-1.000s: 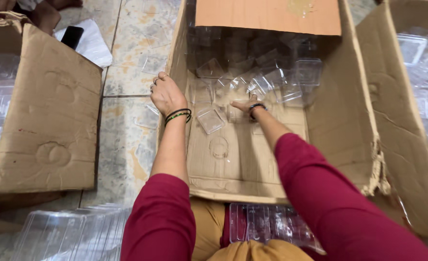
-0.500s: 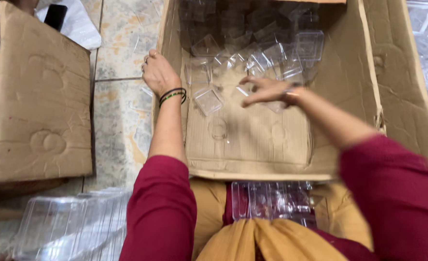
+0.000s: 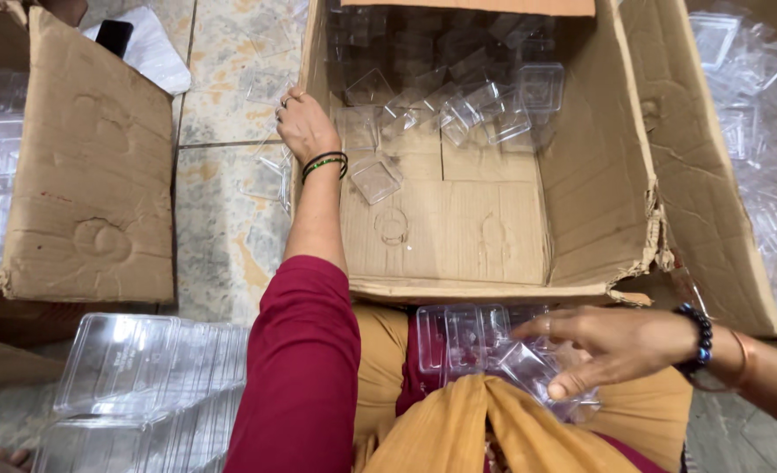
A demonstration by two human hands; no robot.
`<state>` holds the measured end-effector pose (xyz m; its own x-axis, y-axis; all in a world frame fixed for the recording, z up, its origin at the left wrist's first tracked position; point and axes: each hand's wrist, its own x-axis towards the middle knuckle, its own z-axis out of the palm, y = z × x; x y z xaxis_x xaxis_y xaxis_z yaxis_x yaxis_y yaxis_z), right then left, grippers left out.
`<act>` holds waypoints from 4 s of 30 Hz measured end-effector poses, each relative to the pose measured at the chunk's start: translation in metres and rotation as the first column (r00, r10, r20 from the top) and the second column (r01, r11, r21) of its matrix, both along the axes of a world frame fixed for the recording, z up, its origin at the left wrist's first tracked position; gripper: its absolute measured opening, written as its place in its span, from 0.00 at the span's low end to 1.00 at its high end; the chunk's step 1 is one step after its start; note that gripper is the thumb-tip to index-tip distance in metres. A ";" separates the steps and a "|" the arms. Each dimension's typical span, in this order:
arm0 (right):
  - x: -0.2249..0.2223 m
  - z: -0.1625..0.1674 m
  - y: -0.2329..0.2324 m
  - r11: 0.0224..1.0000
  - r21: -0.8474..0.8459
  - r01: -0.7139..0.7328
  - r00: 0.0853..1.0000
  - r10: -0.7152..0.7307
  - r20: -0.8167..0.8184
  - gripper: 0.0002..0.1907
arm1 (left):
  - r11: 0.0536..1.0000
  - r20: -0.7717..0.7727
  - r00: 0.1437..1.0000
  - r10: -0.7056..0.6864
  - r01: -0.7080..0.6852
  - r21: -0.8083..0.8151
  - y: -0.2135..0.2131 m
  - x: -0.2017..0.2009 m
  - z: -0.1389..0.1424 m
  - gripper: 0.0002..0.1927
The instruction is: The person sits on the floor among cardboard boxes filled with clear plastic containers. They pull containers out of the boxes, press the lids and bodies together to close each one, and stack the finished containers in rows on the floor beside them.
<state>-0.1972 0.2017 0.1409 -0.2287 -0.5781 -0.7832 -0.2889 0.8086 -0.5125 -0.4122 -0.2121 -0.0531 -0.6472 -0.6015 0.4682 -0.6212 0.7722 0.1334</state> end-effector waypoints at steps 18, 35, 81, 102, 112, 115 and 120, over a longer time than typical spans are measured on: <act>-0.279 -0.302 -0.256 0.865 -0.202 -0.458 0.245 -0.096 -0.965 0.33 | 0.993 0.073 0.997 0.032 -0.040 0.108 -0.006 0.011 0.014 0.08; -0.298 -0.343 -0.273 0.850 -0.318 -0.420 0.490 -0.082 -0.868 0.11 | 0.990 0.125 0.992 0.000 -0.018 0.139 -0.007 0.013 0.012 0.17; -0.315 -0.341 -0.233 0.987 -0.142 0.082 0.512 -0.163 -0.843 0.24 | 0.991 0.131 0.991 -0.002 -0.016 0.136 -0.005 0.014 0.010 0.20; -0.322 -0.359 -0.249 0.966 -0.254 0.048 0.328 -0.256 -0.909 0.32 | 0.992 0.099 0.995 -0.007 -0.005 0.123 -0.006 0.016 0.010 0.18; -0.335 -0.345 -0.261 0.938 -0.255 0.236 0.412 -0.334 -0.848 0.43 | 0.993 0.112 0.994 -0.009 -0.005 0.117 -0.006 0.017 0.015 0.19; -0.339 -0.353 -0.260 0.957 -0.278 0.083 0.343 -0.289 -0.894 0.45 | 0.992 0.128 0.992 -0.009 -0.007 0.126 -0.005 0.017 0.015 0.18; -0.346 -0.349 -0.265 0.978 -0.176 0.109 0.431 -0.206 -0.878 0.36 | 0.996 0.101 0.995 -0.002 -0.008 0.092 -0.004 0.018 0.014 0.17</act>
<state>-0.5435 -0.0631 -0.2081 -0.8632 -0.5028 -0.0455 -0.4953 0.8609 -0.1167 -0.3944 -0.2160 -0.0396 -0.6865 -0.6411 0.3432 -0.6373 0.7577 0.1407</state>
